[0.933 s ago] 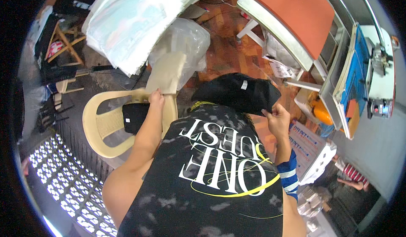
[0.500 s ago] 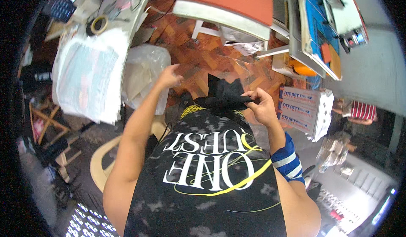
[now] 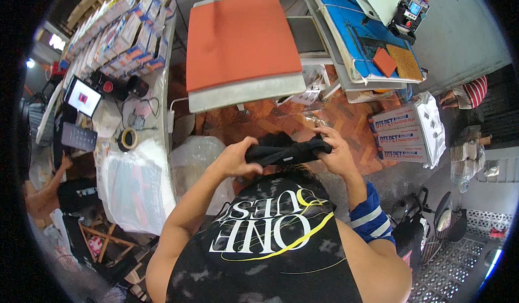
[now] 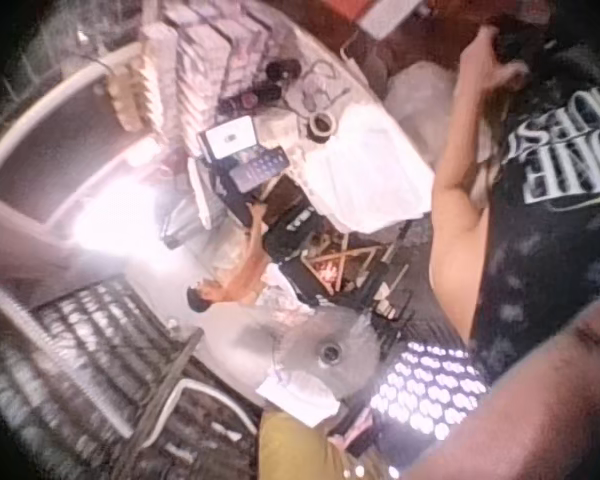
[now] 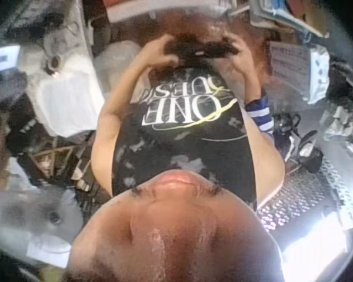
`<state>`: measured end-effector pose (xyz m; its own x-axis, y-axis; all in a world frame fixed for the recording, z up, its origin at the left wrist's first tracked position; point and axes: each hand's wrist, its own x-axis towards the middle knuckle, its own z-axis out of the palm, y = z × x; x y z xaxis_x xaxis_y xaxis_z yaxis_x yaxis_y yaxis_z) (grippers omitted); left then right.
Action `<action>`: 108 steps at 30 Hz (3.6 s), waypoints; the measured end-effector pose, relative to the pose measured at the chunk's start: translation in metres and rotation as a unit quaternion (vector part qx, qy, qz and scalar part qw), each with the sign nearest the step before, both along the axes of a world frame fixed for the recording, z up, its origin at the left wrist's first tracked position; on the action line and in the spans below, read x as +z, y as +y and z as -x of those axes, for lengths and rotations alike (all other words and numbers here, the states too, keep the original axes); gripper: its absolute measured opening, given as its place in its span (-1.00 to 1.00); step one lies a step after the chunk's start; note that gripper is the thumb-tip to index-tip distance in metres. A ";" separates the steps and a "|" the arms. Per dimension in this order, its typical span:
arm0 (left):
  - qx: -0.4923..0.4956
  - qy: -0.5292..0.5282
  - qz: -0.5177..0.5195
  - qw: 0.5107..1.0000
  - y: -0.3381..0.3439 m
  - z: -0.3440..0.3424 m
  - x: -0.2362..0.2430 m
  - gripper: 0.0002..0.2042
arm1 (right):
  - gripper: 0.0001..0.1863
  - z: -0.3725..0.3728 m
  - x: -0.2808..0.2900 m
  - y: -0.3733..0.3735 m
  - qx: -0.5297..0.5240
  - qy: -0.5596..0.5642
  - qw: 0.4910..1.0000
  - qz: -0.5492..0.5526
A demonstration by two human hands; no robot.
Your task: The person places a black t-shirt on a heat press, aligns a printed transfer sheet with a red car graphic, and operates the press to apply the design. The person then removes the finished t-shirt and places it on a nearby chair.
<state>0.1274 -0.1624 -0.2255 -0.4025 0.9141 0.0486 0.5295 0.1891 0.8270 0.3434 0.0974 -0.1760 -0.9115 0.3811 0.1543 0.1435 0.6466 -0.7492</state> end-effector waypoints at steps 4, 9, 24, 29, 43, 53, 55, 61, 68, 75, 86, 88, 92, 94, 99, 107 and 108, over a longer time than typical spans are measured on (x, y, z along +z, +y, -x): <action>0.048 0.122 0.019 0.991 -0.018 0.046 0.019 -0.73 | -0.76 0.044 0.013 0.033 0.021 -0.107 0.947 0.302; 0.211 0.068 0.005 0.975 -0.058 0.112 0.050 -0.77 | -0.66 0.094 0.036 0.089 0.091 -0.102 0.984 0.114; 0.290 -0.176 -0.195 0.920 -0.076 0.215 0.058 -0.89 | -0.72 0.155 0.020 0.099 -0.119 0.004 0.993 0.001; 0.305 -0.163 -0.310 0.885 -0.071 0.251 0.070 -0.92 | -0.77 0.169 0.058 0.111 -0.235 0.002 0.972 0.005; 0.317 -0.171 -0.259 0.896 -0.019 0.244 0.104 -0.92 | -0.86 0.183 0.084 0.157 -0.028 0.121 0.958 0.259; 0.274 -0.009 -0.169 0.947 -0.040 0.254 0.152 -0.81 | -0.89 0.186 0.124 0.167 -0.167 0.029 0.983 -0.073; 0.152 -0.106 -0.381 0.906 -0.048 0.252 0.163 -0.77 | -0.97 0.182 0.139 0.170 0.007 0.237 0.968 0.082; 0.215 -0.061 -0.253 0.941 -0.052 0.282 0.161 -0.79 | -0.96 0.180 0.127 0.198 -0.138 0.186 0.970 0.067; 0.383 0.064 -0.288 0.875 -0.053 0.275 0.157 -0.74 | -0.71 0.180 0.123 0.206 -0.221 0.247 0.937 -0.108; 0.392 0.234 -0.249 0.854 -0.112 0.265 0.172 -0.54 | -0.79 0.137 0.142 0.214 -0.154 0.209 0.966 -0.020; 0.494 0.206 -0.123 0.835 -0.005 0.390 0.171 -0.74 | -0.69 0.295 0.137 0.255 -0.298 0.136 0.924 -0.198; 0.452 0.184 -0.139 0.862 0.035 0.452 0.113 -0.75 | -0.68 0.373 0.100 0.260 -0.266 0.108 0.933 -0.218; 0.392 0.308 -0.147 0.854 0.046 0.429 0.040 -0.65 | -0.72 0.376 0.026 0.220 -0.203 0.067 0.956 -0.201; 0.453 0.166 -0.095 0.870 0.030 0.382 -0.003 -0.75 | -0.47 0.327 -0.015 0.196 -0.266 -0.098 0.956 -0.079; 0.425 -0.581 -0.036 0.694 0.007 0.334 -0.096 -0.27 | -0.28 0.309 -0.089 0.190 -0.197 -0.051 0.685 0.699; 0.487 -0.468 -0.205 0.708 0.016 0.362 -0.061 -0.89 | -0.50 0.312 -0.103 0.232 -0.287 0.052 0.736 0.611; 0.491 -0.473 -0.181 0.708 0.014 0.361 -0.057 -0.91 | -0.50 0.311 -0.102 0.229 -0.281 0.064 0.736 0.612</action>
